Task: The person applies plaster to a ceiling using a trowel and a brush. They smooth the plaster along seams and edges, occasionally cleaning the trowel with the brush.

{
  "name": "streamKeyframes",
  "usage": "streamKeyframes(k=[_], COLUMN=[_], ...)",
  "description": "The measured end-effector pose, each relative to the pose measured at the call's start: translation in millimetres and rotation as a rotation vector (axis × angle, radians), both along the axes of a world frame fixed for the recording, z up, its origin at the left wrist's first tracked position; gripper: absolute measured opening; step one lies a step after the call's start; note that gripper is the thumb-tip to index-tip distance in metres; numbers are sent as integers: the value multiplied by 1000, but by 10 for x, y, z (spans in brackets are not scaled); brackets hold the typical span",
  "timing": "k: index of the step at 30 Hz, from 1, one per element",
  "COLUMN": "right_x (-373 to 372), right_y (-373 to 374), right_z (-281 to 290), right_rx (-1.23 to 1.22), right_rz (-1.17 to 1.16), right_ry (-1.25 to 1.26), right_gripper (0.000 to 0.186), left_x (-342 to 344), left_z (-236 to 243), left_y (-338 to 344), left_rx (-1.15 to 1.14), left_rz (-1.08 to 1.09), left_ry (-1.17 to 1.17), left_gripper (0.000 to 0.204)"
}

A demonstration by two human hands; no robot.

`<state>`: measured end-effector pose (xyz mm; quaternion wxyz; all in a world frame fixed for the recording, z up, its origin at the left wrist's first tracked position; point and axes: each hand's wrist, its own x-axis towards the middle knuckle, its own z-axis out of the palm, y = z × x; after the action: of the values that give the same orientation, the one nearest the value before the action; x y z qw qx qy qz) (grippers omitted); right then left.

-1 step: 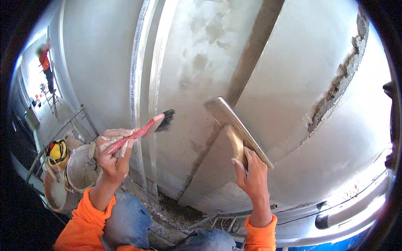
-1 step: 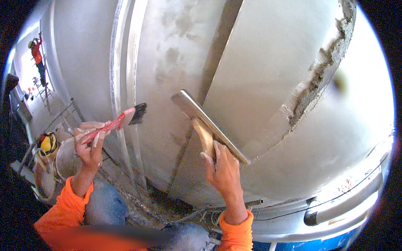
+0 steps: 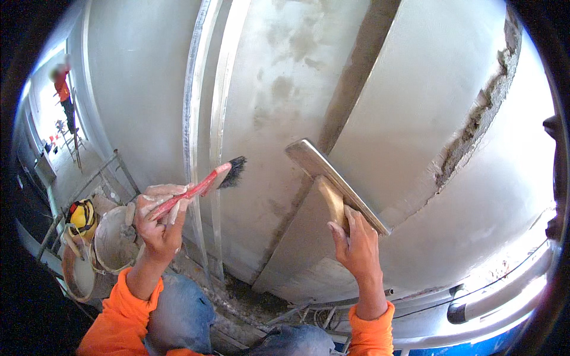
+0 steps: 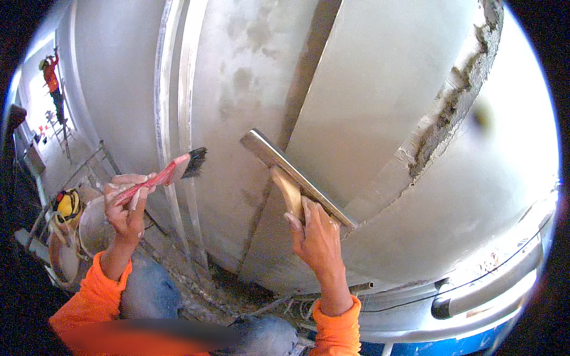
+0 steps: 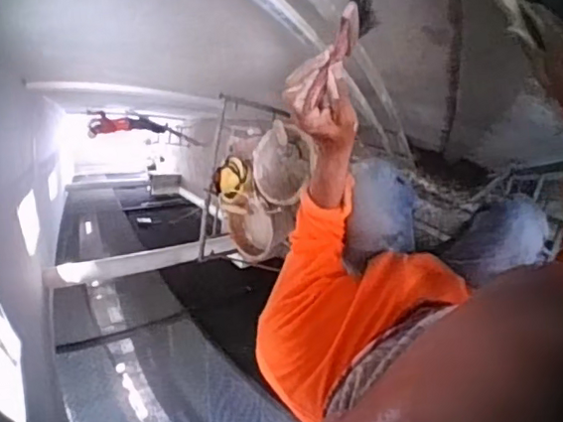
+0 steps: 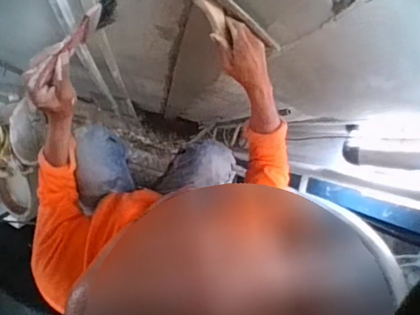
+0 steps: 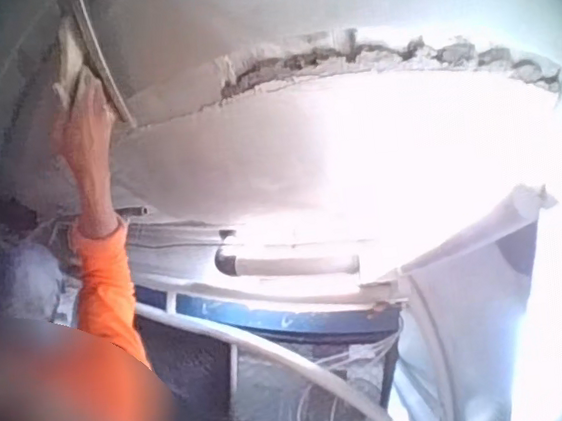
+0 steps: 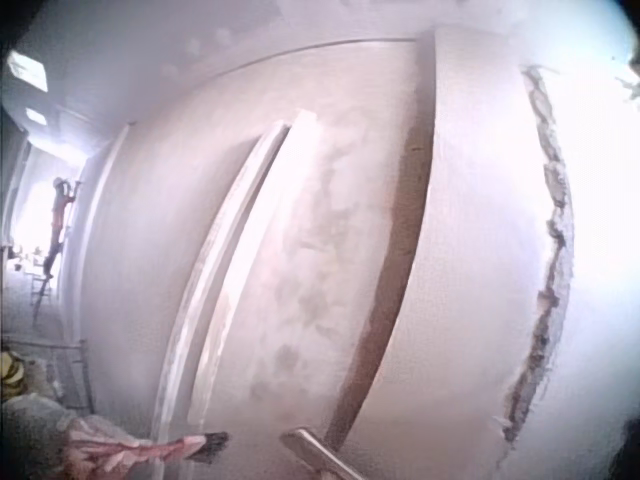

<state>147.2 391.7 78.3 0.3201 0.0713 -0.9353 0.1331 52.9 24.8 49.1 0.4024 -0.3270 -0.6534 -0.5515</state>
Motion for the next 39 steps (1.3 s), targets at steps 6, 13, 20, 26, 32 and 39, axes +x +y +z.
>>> streamKeyframes(k=[6,13,20,26,32,39], right_x=[-125,-135,-185,-154,181,4], right_y=[140,102,44,144,73,-707], right_z=[-45,125,588,961,1014,616], right_rx=[20,13,29,-20,-410,-2020], right_rz=[-37,-60,-44,-112,-151,748], right_ry=[-27,27,212,352,441,-567], right_gripper=[45,42,38,36,35,55], left_x=[46,43,51,35,145,537], left_z=[31,3,8,-22,145,506], left_y=[-18,-26,-28,65,0,209], left_rx=[23,44,-22,101,-14,84], left_rz=[-22,-18,68,-32,45,-255], left_ry=[-35,-40,-23,-14,141,461], left_gripper=[16,22,23,24,27,29])
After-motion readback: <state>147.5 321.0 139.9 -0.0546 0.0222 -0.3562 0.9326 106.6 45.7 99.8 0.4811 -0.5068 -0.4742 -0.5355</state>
